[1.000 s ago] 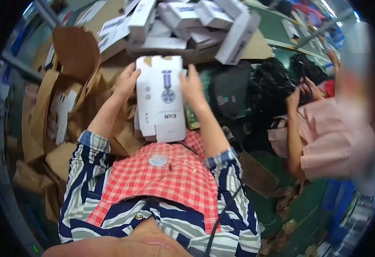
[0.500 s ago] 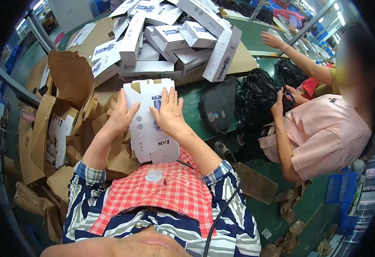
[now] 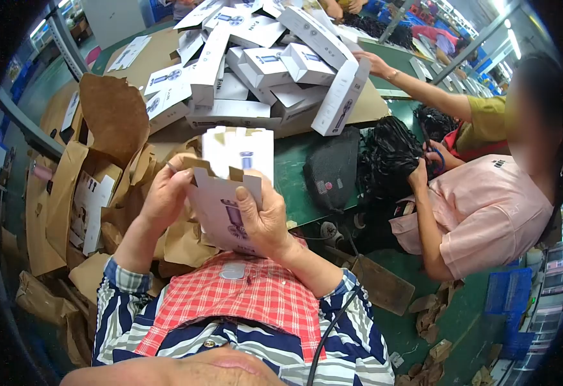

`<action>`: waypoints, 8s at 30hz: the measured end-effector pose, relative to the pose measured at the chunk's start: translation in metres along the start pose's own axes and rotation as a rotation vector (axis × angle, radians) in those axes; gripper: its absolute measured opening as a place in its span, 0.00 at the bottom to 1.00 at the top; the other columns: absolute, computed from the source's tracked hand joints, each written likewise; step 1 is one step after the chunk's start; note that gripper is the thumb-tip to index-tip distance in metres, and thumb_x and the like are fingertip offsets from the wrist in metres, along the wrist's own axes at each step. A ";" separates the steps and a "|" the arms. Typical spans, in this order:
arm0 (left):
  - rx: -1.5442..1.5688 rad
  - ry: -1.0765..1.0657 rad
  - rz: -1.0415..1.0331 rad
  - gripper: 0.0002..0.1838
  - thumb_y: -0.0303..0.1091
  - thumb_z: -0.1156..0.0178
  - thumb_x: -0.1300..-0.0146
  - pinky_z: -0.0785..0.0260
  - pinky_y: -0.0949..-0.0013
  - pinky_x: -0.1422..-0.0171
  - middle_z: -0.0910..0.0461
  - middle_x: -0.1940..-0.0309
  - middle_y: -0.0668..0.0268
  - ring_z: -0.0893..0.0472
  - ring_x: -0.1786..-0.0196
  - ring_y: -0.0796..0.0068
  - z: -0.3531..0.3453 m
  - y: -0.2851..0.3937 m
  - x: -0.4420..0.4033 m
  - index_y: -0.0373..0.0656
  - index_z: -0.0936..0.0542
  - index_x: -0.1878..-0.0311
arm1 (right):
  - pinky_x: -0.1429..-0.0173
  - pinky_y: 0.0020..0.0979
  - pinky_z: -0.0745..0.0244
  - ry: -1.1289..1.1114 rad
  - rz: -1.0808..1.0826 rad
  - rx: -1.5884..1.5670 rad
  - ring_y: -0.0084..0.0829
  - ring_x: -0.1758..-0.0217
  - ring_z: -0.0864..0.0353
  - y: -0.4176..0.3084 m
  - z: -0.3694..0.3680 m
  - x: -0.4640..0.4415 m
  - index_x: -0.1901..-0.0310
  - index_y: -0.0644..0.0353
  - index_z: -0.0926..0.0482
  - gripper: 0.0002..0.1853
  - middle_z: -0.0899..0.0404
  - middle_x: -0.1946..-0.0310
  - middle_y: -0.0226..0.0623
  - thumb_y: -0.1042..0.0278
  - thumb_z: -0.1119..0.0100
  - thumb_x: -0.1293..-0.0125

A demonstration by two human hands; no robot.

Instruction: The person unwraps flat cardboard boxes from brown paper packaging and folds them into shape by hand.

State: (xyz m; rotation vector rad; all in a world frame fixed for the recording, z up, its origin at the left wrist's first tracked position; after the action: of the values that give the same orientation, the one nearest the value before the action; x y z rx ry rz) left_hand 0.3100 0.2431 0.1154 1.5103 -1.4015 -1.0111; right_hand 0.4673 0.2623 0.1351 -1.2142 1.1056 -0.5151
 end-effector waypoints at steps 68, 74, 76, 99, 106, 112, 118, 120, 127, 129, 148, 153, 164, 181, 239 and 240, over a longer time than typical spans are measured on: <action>-1.028 0.196 -0.245 0.39 0.42 0.42 0.43 0.54 0.58 0.30 0.47 0.38 0.39 0.47 0.34 0.45 0.045 -0.085 -0.086 0.27 0.48 0.37 | 0.42 0.38 0.35 0.108 -0.236 0.474 0.54 0.44 0.32 0.134 0.050 -0.045 0.41 0.72 0.41 0.34 0.34 0.46 0.62 0.60 0.42 0.43; 0.026 0.128 0.116 0.16 0.35 0.47 0.35 0.32 0.74 0.52 0.23 0.59 0.65 0.25 0.56 0.78 0.023 -0.015 -0.024 0.36 0.32 0.48 | 0.46 0.28 0.31 0.162 -0.210 -0.025 0.28 0.50 0.26 0.050 0.046 -0.029 0.36 0.71 0.49 0.33 0.33 0.44 0.49 0.64 0.46 0.35; -0.105 0.133 0.254 0.16 0.37 0.46 0.35 0.33 0.73 0.52 0.23 0.61 0.66 0.25 0.58 0.78 0.022 -0.017 -0.010 0.37 0.30 0.50 | 0.61 0.21 0.30 -0.098 -0.274 0.090 0.18 0.62 0.26 0.027 0.018 -0.016 0.52 0.69 0.27 0.16 0.22 0.62 0.38 0.65 0.46 0.35; -0.056 -0.081 0.147 0.28 0.22 0.55 0.48 0.42 0.70 0.38 0.36 0.44 0.57 0.33 0.44 0.69 -0.031 -0.037 -0.024 0.32 0.41 0.40 | 0.52 0.28 0.27 -0.053 -0.941 -0.610 0.24 0.54 0.24 0.108 0.016 0.011 0.44 0.66 0.33 0.21 0.24 0.56 0.36 0.63 0.50 0.36; 0.270 -0.007 0.370 0.16 0.17 0.54 0.52 0.29 0.74 0.56 0.26 0.55 0.62 0.25 0.56 0.77 -0.006 -0.077 -0.021 0.40 0.24 0.60 | 0.41 0.28 0.36 -0.405 -0.406 -0.272 0.28 0.47 0.27 0.061 0.016 -0.018 0.48 0.61 0.24 0.15 0.25 0.50 0.38 0.65 0.52 0.32; 0.330 -0.051 0.476 0.10 0.20 0.53 0.48 0.31 0.71 0.53 0.23 0.56 0.58 0.24 0.59 0.71 -0.022 -0.068 -0.017 0.34 0.21 0.70 | 0.45 0.29 0.31 -0.646 -0.338 0.146 0.30 0.50 0.24 0.050 0.017 -0.034 0.53 0.62 0.22 0.15 0.21 0.58 0.41 0.62 0.43 0.38; -0.099 -0.300 0.295 0.10 0.25 0.53 0.41 0.33 0.74 0.49 0.27 0.48 0.62 0.26 0.58 0.79 -0.042 -0.051 -0.015 0.35 0.21 0.64 | 0.56 0.31 0.26 -0.905 -0.424 0.575 0.34 0.60 0.21 0.064 0.010 -0.039 0.49 0.62 0.26 0.23 0.20 0.63 0.44 0.61 0.37 0.44; -0.125 -0.321 0.265 0.11 0.30 0.51 0.38 0.37 0.69 0.42 0.33 0.41 0.58 0.29 0.46 0.71 -0.034 -0.043 -0.011 0.37 0.24 0.55 | 0.55 0.31 0.26 -0.791 -0.554 0.318 0.33 0.58 0.21 0.049 0.012 -0.041 0.46 0.61 0.29 0.25 0.20 0.60 0.44 0.61 0.37 0.44; 0.124 0.255 -0.293 0.12 0.33 0.57 0.32 0.35 0.69 0.46 0.25 0.51 0.60 0.26 0.49 0.71 0.065 0.021 -0.026 0.40 0.28 0.52 | 0.46 0.33 0.30 -0.558 -0.010 0.497 0.36 0.48 0.27 0.016 0.034 -0.074 0.42 0.60 0.32 0.34 0.29 0.49 0.43 0.61 0.32 0.51; 0.158 0.422 -0.463 0.11 0.30 0.57 0.33 0.34 0.71 0.48 0.24 0.53 0.63 0.25 0.52 0.74 0.097 0.034 -0.022 0.41 0.29 0.51 | 0.48 0.27 0.29 -0.146 -0.153 0.191 0.27 0.51 0.25 0.000 0.080 -0.112 0.41 0.67 0.36 0.33 0.27 0.52 0.43 0.58 0.37 0.45; -0.832 0.254 0.004 0.48 0.52 0.44 0.43 0.57 0.61 0.28 0.55 0.34 0.38 0.54 0.30 0.47 0.051 -0.086 -0.085 0.23 0.56 0.35 | 0.35 0.36 0.43 -0.046 -0.309 0.678 0.54 0.37 0.39 0.132 0.045 -0.050 0.40 0.75 0.43 0.33 0.39 0.41 0.61 0.54 0.51 0.36; -0.708 0.192 0.107 0.46 0.48 0.44 0.41 0.49 0.62 0.32 0.48 0.36 0.39 0.45 0.32 0.51 0.053 -0.043 -0.046 0.25 0.57 0.34 | 0.33 0.39 0.47 -0.148 -0.069 0.646 0.55 0.33 0.46 0.061 0.020 -0.043 0.38 0.74 0.45 0.35 0.48 0.37 0.64 0.56 0.46 0.38; -0.062 0.314 -0.091 0.34 0.31 0.47 0.36 0.36 0.64 0.40 0.41 0.36 0.51 0.30 0.42 0.63 0.035 -0.015 -0.030 0.38 0.52 0.32 | 0.50 0.31 0.29 -0.002 -0.155 0.020 0.35 0.54 0.23 0.025 0.028 -0.039 0.39 0.67 0.41 0.29 0.26 0.53 0.48 0.65 0.44 0.38; -0.086 0.029 0.046 0.26 0.21 0.58 0.52 0.41 0.73 0.41 0.33 0.50 0.60 0.33 0.46 0.73 -0.013 -0.037 -0.023 0.34 0.36 0.44 | 0.49 0.25 0.33 -0.056 -0.469 -0.121 0.25 0.53 0.29 0.078 0.013 -0.022 0.46 0.68 0.34 0.21 0.27 0.57 0.39 0.66 0.50 0.39; -0.853 0.249 -0.091 0.46 0.50 0.44 0.45 0.52 0.58 0.30 0.50 0.35 0.40 0.48 0.33 0.42 0.054 -0.106 -0.099 0.23 0.54 0.37 | 0.36 0.39 0.41 0.004 -0.315 0.698 0.55 0.38 0.38 0.154 0.051 -0.047 0.41 0.74 0.40 0.32 0.39 0.41 0.61 0.55 0.49 0.37; -0.875 0.252 -0.121 0.42 0.45 0.43 0.44 0.52 0.59 0.31 0.49 0.36 0.42 0.46 0.34 0.46 0.049 -0.088 -0.089 0.27 0.50 0.37 | 0.37 0.35 0.41 -0.017 -0.281 0.663 0.48 0.39 0.35 0.147 0.049 -0.045 0.40 0.72 0.39 0.31 0.36 0.42 0.58 0.56 0.48 0.37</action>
State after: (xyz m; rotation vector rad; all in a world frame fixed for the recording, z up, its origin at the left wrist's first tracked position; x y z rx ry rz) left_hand 0.2883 0.3338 0.0181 1.0067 -0.5518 -1.2332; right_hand 0.4586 0.3698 0.0154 -0.7804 0.6611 -0.9936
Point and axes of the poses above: each hand's wrist, its own x-axis away from the middle knuckle, its own z-axis out of the back of the hand, y = z × x, the point moved 9 cm from there along -x, towards the middle knuckle
